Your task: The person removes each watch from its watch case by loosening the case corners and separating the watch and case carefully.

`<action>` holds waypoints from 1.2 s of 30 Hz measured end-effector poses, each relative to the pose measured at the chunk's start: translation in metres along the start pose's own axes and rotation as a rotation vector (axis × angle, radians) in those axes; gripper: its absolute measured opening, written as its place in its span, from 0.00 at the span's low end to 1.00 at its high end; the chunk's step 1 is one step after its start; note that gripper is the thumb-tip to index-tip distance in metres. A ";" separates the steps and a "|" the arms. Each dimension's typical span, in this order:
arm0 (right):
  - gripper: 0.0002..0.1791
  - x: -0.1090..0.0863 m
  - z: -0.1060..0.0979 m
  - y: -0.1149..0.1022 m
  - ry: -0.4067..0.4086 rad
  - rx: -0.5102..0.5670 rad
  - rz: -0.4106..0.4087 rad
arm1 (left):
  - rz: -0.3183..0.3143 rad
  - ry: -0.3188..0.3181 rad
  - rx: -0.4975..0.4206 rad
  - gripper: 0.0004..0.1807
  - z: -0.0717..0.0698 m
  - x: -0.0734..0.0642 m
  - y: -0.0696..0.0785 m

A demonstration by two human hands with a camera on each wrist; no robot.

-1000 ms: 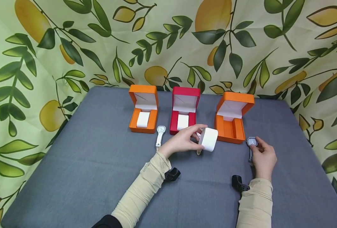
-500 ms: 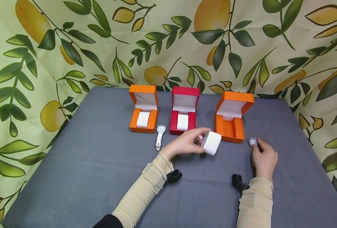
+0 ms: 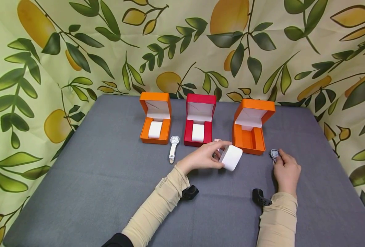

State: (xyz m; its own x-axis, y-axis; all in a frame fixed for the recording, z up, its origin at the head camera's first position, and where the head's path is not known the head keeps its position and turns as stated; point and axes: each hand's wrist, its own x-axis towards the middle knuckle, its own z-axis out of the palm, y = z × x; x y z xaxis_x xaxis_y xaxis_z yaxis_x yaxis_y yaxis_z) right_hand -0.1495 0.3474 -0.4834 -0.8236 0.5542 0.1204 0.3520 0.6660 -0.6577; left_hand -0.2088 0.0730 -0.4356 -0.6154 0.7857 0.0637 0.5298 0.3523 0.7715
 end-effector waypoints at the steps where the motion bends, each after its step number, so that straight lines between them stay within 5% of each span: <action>1: 0.22 0.000 0.000 0.000 0.007 0.008 0.000 | 0.002 -0.002 0.006 0.36 0.000 0.000 0.000; 7: 0.21 -0.003 -0.001 -0.004 0.115 0.072 0.017 | 0.006 0.004 0.042 0.36 0.002 0.000 0.000; 11: 0.17 -0.003 -0.002 -0.012 0.304 0.204 0.020 | -0.006 0.038 0.075 0.36 0.004 -0.001 0.001; 13: 0.14 -0.002 -0.005 -0.019 0.380 0.366 0.019 | -0.016 0.065 0.096 0.36 0.004 -0.001 0.002; 15: 0.11 -0.001 -0.010 -0.029 0.402 0.642 0.002 | -0.024 0.094 0.108 0.36 0.005 0.000 0.002; 18: 0.10 -0.002 -0.019 -0.043 0.347 1.036 -0.013 | -0.040 0.121 0.107 0.36 0.006 0.003 0.004; 20: 0.13 -0.004 -0.023 -0.050 0.259 1.194 -0.037 | -0.050 0.135 0.101 0.36 0.008 0.006 0.006; 23: 0.17 -0.007 -0.023 -0.056 0.091 1.163 -0.069 | -0.074 0.155 0.093 0.37 0.009 0.012 0.008; 28: 0.24 -0.008 -0.015 -0.053 -0.218 0.837 -0.162 | -0.120 0.208 0.035 0.38 0.009 0.023 0.012; 31: 0.28 -0.008 -0.011 -0.051 -0.386 0.733 -0.239 | -0.141 0.250 0.001 0.38 0.010 0.032 0.014; 36: 0.31 -0.010 -0.006 -0.053 -0.495 0.699 -0.261 | -0.176 0.281 -0.023 0.37 0.015 0.046 0.017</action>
State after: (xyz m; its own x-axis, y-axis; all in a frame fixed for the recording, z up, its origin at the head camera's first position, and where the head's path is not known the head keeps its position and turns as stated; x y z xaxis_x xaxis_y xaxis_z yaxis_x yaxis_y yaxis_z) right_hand -0.1571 0.3095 -0.4453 -0.9940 0.0414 0.1013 -0.0914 0.1952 -0.9765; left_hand -0.2194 0.1228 -0.4294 -0.8347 0.5420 0.0978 0.3898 0.4559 0.8001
